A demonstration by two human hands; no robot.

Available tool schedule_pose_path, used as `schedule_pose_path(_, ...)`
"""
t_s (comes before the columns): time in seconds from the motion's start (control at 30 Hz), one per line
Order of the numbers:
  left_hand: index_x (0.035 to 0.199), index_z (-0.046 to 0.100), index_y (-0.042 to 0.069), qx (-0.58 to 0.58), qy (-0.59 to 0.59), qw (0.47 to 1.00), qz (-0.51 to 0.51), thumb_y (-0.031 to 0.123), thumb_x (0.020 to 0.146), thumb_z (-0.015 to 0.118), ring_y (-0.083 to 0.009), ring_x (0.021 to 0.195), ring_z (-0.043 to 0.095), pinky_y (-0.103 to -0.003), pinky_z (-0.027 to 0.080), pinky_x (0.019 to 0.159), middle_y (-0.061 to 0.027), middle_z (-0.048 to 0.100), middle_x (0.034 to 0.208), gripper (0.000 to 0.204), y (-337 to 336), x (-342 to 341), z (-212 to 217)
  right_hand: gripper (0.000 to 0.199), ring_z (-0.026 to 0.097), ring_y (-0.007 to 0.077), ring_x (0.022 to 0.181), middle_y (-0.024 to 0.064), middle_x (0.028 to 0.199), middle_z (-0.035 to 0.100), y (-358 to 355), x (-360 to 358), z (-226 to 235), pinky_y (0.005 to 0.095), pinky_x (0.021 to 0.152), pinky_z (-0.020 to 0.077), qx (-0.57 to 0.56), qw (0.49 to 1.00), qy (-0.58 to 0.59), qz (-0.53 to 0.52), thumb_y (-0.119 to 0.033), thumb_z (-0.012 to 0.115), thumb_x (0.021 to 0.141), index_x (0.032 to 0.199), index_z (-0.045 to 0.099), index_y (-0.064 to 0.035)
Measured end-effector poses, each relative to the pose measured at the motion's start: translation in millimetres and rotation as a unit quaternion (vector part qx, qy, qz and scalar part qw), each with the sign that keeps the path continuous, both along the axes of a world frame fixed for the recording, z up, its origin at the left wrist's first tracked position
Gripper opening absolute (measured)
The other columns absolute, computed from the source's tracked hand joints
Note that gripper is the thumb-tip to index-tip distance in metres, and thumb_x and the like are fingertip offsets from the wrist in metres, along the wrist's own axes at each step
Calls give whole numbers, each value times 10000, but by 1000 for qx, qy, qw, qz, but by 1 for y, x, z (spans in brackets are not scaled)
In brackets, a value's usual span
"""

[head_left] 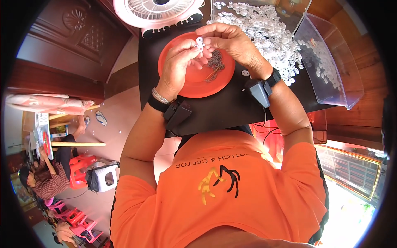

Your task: Assembling small metal pins into white plastic components on a table.

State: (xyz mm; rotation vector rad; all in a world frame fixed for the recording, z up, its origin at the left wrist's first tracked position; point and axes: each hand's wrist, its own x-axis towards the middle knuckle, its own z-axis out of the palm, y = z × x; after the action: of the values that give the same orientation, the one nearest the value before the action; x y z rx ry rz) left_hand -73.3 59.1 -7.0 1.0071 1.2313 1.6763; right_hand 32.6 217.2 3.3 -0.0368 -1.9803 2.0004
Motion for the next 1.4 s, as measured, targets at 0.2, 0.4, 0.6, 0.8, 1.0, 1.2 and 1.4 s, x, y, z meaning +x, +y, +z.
schedule_pose_path(0.2,889,527,9,47,-61,997,-17,199,918,407,-186,771,594,-273,454,689,-149,632,892,227,0,-6,-8,156,574,72,717,32,823,646,-8,-1,0,218,661,480,43,999,15,-11,-38,618,843,993,637,3)
schedule_pose_path(0.4,859,518,19,54,-69,996,31,172,912,422,-176,729,585,-266,446,662,-140,625,838,189,0,-8,-7,95,585,73,730,11,797,630,5,3,3,220,699,484,132,989,-69,-19,-66,614,849,925,622,-9)
schedule_pose_path(0.6,738,515,60,-36,36,996,67,192,894,457,-105,601,518,-214,382,561,-29,534,680,213,-2,-1,-4,139,595,83,705,36,794,645,4,0,0,216,661,500,13,996,-51,-67,-112,668,818,904,629,-10)
schedule_pose_path(0.8,722,535,51,-42,18,995,90,182,862,506,-71,530,464,-204,349,496,4,506,601,193,1,4,-8,173,597,75,695,29,783,644,0,1,1,210,668,503,-34,997,-34,-63,-114,670,828,963,653,-7)
schedule_pose_path(1.0,719,531,38,-41,26,995,93,181,860,511,-78,522,450,-212,343,489,-3,492,589,202,2,3,-9,180,594,69,695,26,777,647,-6,1,2,202,660,499,-27,997,-26,-63,-108,678,821,963,659,-1)
schedule_pose_path(1.2,725,533,27,-49,33,993,103,176,858,512,-80,518,443,-213,337,486,-2,484,583,201,1,5,-8,182,609,80,727,40,832,664,-5,1,2,210,697,507,7,998,-29,-53,-84,634,854,1015,643,2)
schedule_pose_path(1.4,732,539,23,-40,47,992,112,168,859,519,-70,516,432,-206,329,484,3,479,591,194,2,7,-9,167,604,78,726,36,821,657,-7,0,-1,208,690,503,37,997,-22,-68,-75,628,855,1003,646,2)
